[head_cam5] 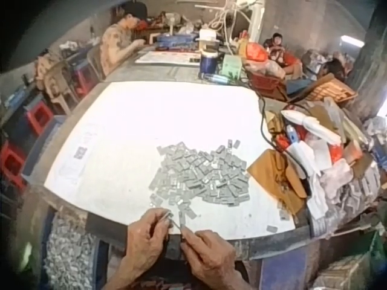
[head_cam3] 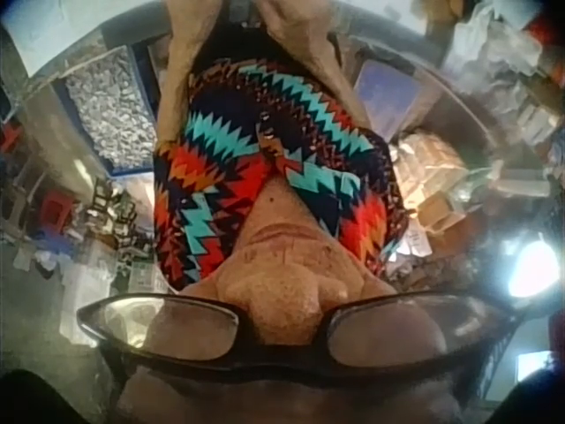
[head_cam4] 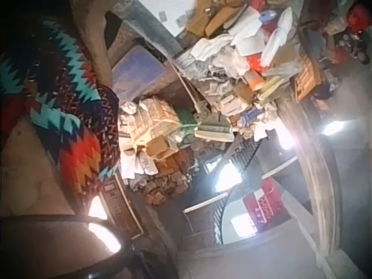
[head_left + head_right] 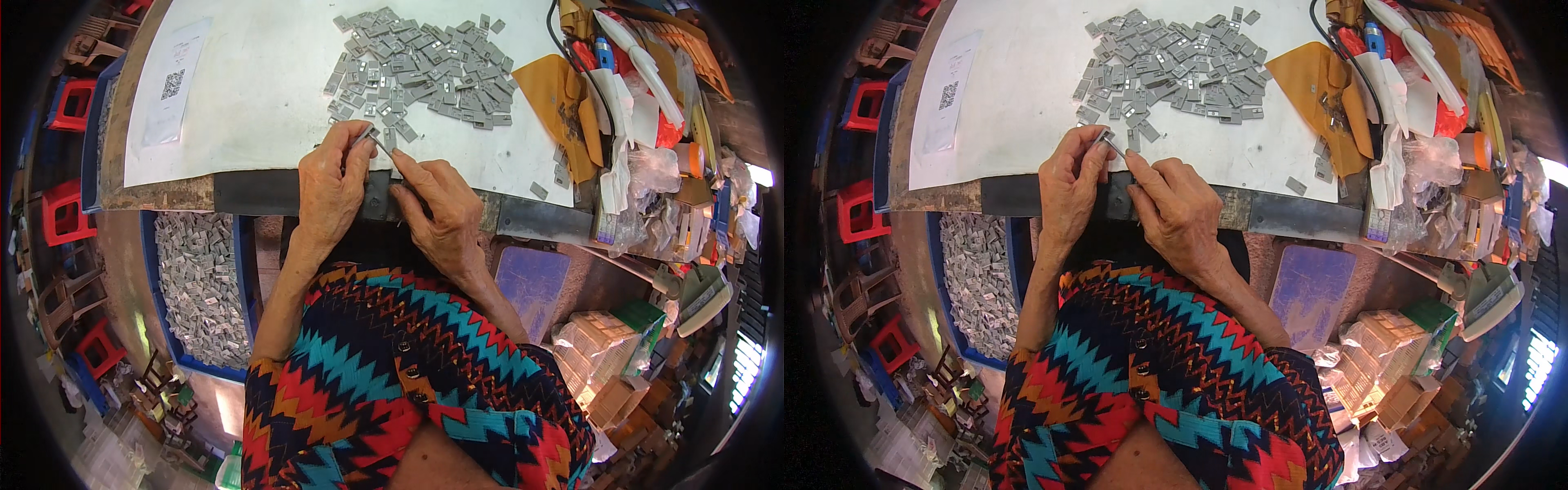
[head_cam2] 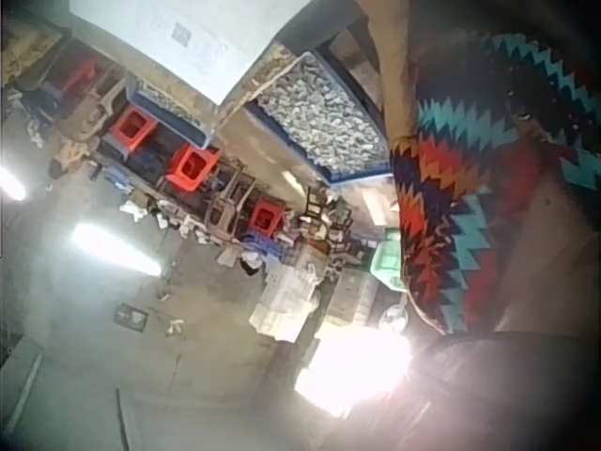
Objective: The recorder is using a small manual screwdriver-like tool to assemble or inspect small grey components at a manufacturing workbench.
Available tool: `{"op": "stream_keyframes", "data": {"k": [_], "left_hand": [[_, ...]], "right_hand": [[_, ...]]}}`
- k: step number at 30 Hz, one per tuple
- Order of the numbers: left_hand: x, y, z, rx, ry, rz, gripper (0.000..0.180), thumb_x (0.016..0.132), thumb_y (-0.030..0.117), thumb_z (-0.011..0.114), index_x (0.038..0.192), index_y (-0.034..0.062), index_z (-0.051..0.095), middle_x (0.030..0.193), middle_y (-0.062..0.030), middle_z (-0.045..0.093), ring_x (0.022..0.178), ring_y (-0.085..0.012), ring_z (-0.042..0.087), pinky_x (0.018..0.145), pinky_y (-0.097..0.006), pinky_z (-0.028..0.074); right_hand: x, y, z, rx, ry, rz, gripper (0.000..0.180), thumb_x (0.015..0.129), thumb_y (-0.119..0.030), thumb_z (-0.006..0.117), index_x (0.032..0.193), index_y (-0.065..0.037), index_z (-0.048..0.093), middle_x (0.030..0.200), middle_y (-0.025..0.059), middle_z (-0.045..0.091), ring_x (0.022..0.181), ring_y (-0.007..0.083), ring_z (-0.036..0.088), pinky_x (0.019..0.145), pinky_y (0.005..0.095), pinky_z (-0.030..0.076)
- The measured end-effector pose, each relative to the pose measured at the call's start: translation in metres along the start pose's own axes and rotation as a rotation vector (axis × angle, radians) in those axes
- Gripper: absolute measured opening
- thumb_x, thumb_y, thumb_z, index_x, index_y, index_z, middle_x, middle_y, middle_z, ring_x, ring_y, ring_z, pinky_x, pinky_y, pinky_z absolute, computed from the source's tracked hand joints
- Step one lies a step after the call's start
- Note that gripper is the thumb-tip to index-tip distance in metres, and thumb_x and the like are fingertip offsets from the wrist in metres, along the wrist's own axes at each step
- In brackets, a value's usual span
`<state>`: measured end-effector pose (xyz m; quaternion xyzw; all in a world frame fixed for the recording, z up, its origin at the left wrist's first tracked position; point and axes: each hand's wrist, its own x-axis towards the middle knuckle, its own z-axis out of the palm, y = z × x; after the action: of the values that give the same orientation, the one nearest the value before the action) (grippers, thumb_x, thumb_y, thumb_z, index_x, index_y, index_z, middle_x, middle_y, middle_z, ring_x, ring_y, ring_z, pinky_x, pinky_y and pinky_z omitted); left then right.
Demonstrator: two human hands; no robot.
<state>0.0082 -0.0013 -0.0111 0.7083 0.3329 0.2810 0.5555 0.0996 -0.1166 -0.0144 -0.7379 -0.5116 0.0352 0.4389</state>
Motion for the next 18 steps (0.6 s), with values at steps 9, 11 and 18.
{"op": "stream_keyframes", "data": {"k": [9,11,18], "left_hand": [[0.0007,-0.0018,-0.0008,0.034,-0.004,0.012,0.016,0.086,0.006,0.053,0.099,-0.0013,0.056,0.072,-0.0088,0.062,0.057,-0.0093,0.053,0.051,-0.024,0.043],[0.0004,-0.0042,0.0001,0.052,0.011,0.044,0.015,0.085,0.005,0.053,0.098,-0.0012,0.056,0.071,-0.0099,0.061,0.057,-0.0107,0.054,0.051,-0.025,0.044],[0.0004,-0.0012,-0.0015,0.220,0.042,0.217,0.012,0.084,0.002,0.053,0.095,-0.0009,0.056,0.074,-0.0143,0.059,0.061,-0.0209,0.059,0.055,-0.029,0.045]], "right_hand": [[0.0011,-0.0008,-0.0001,0.040,-0.014,0.023,0.039,0.069,-0.004,0.067,0.108,-0.007,0.060,0.074,0.0076,0.054,0.064,0.0226,0.055,0.054,0.0324,0.043],[0.0011,-0.0015,-0.0003,0.096,-0.019,0.040,0.039,0.070,-0.002,0.066,0.108,-0.004,0.059,0.073,0.0088,0.054,0.063,0.0231,0.055,0.054,0.0329,0.043],[0.0000,-0.0051,-0.0032,0.297,-0.110,0.175,0.035,0.074,-0.001,0.063,0.109,0.001,0.056,0.076,0.0130,0.057,0.063,0.0247,0.056,0.056,0.0316,0.044]]}}
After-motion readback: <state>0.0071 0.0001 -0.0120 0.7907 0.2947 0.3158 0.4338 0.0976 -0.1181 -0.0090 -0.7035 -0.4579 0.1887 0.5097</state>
